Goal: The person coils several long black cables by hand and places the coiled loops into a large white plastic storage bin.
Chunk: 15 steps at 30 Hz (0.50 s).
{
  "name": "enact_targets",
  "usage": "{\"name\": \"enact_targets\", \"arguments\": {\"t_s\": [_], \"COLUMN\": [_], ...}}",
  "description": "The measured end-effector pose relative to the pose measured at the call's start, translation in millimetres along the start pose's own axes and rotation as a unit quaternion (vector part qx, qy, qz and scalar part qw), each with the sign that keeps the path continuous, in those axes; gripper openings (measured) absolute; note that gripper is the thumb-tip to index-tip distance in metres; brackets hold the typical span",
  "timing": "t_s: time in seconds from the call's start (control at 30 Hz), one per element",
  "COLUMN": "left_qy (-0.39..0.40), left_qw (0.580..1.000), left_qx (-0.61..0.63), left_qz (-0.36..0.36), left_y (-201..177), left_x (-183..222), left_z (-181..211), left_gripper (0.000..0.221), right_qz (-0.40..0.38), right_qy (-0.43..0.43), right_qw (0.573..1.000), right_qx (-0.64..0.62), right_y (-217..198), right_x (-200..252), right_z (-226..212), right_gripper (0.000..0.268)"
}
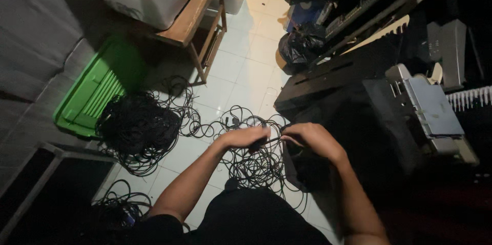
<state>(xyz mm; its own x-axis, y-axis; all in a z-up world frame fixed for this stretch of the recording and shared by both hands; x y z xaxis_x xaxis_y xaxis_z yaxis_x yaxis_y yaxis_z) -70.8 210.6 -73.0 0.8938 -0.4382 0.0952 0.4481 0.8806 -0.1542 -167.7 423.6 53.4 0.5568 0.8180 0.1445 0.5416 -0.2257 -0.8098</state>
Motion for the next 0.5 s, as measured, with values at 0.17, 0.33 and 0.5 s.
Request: {"name": "enact_targets", "arguments": {"t_s": [0.17, 0.33, 0.5], "left_qy": [0.045, 0.047, 0.063], "left_qw": [0.992, 0.965, 0.841], "left_qx": [-0.047, 0.245, 0.536], "left_qz": [-0.108, 0.08, -0.027], "left_y": [42, 17, 1], "left_x": [24, 41, 65], "left_z": [45, 57, 30], "left_gripper": [0.052, 0.04, 0.032], "right_qz": [-0.065, -0.092, -0.064], "right_qy": [-0.045, 0.03, 0.028], "right_qw": [0.997, 0.949, 0.952], "right_qx": [-0.014, -0.301, -0.298], "right_y": [14, 74, 98], "right_x": [-41, -85, -81], "right_z": [17, 81, 112], "right_gripper": [0.022, 0.019, 0.021]}}
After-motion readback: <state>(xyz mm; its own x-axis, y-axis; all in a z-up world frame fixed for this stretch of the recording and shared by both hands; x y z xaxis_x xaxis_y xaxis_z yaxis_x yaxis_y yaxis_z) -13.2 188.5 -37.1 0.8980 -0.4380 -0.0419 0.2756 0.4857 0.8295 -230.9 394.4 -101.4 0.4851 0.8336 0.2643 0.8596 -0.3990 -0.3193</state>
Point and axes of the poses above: each hand's wrist, its own x-axis away from the middle knuckle, its own y-axis out of the palm, z = x × y, the point moved 2 cm from there along -x, towards the middle knuckle, and after that the axes turned 15 degrees about y, right-handed, at the moved point
